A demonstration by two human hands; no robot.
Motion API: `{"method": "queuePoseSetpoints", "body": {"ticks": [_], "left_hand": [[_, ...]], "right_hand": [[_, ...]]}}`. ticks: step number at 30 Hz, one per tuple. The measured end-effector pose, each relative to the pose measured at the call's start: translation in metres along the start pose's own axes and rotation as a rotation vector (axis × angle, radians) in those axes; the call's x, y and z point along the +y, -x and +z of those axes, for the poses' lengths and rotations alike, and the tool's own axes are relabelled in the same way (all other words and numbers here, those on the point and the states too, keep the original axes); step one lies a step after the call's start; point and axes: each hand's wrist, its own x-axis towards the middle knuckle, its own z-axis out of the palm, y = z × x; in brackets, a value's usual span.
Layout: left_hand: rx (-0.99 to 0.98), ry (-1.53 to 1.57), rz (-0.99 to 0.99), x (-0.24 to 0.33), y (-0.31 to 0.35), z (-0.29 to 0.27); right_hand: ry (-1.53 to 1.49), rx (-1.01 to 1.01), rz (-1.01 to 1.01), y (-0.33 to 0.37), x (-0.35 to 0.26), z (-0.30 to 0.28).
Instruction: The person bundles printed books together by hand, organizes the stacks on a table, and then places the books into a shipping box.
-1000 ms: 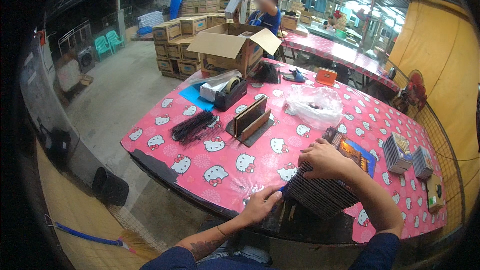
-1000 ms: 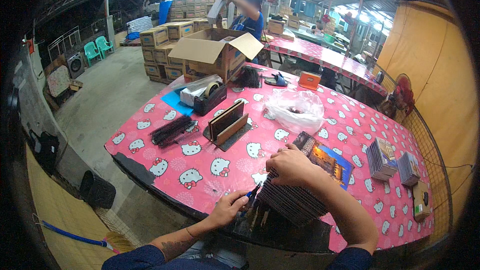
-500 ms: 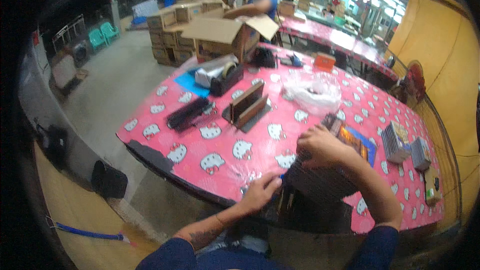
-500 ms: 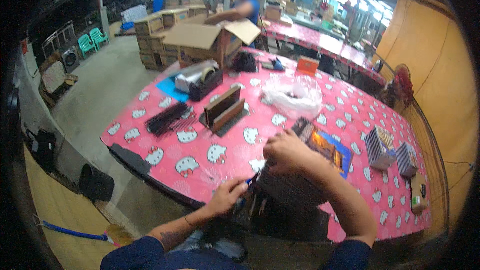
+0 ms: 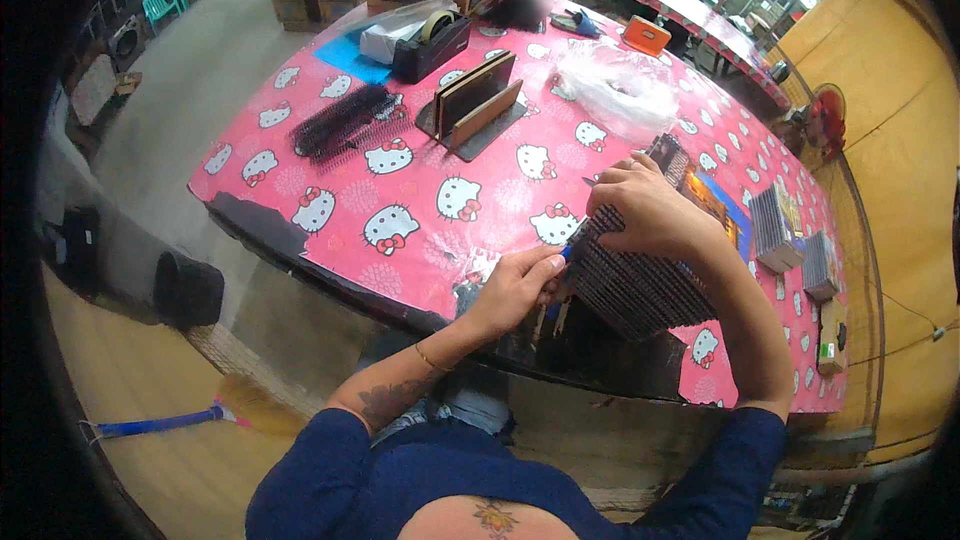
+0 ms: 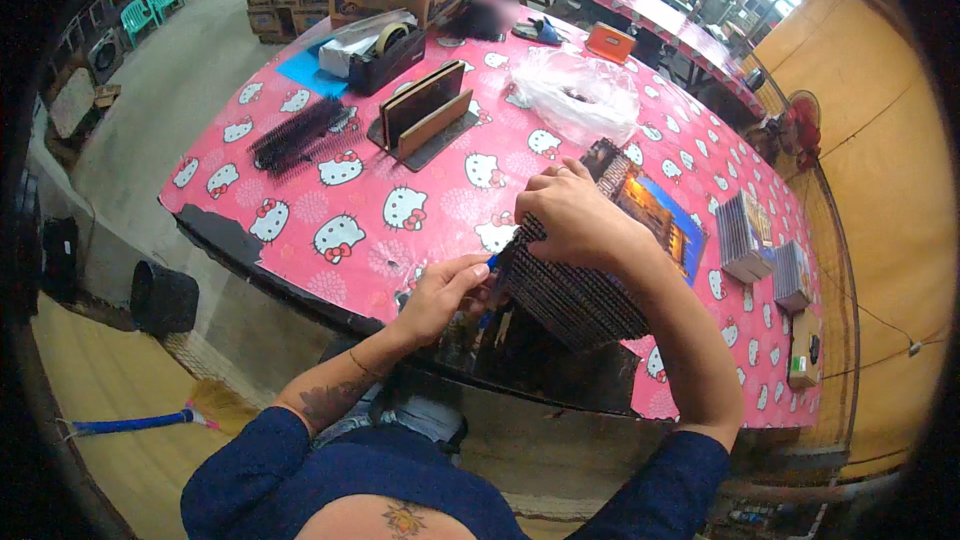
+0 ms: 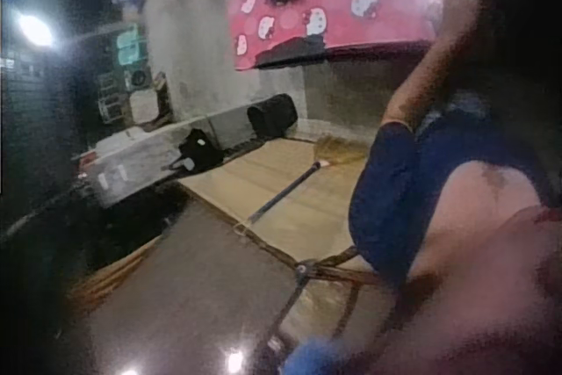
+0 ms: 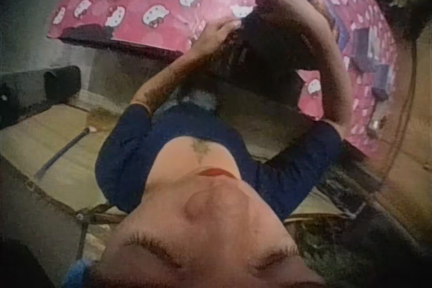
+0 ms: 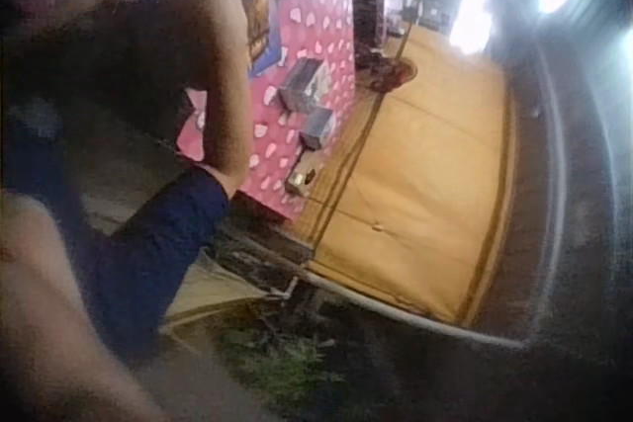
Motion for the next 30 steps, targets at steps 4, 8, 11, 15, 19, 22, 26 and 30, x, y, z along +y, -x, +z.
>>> {"method": "queuePoseSetpoints", "body": {"ticks": [4, 8, 11, 15, 19, 22, 26, 30], "left_hand": [[0.049, 0.119, -0.045, 0.006, -0.001, 0.006], [0.027, 0.054, -0.012, 0.004, -0.003, 0.001], [0.184, -0.446, 0.255, 0.014, -0.001, 0.007], [0.283, -0.809, 0.564, 0.013, 0.0, 0.011], [0.076, 0.022, 0.015, 0.004, 0.002, 0.003], [0.071, 0.021, -0.058, 0.009, 0.001, 0.003], [0.307, -0.822, 0.533, 0.005, 0.002, 0.008], [0.263, -0.572, 0.415, -0.003, 0.002, 0.008]], "right_hand": [[-0.01, -0.011, 0.007, -0.001, -0.002, -0.003], [-0.001, -0.007, 0.012, -0.001, -0.004, -0.003], [0.004, 0.001, 0.009, 0.0, -0.003, -0.004], [-0.001, 0.008, 0.013, 0.0, -0.002, -0.002], [-0.003, 0.005, 0.008, -0.001, -0.003, -0.002], [0.006, -0.004, 0.019, 0.0, -0.004, -0.003], [0.006, 0.007, 0.01, 0.0, -0.003, -0.002], [0.016, -0.003, 0.021, 0.0, -0.004, -0.002]]}}
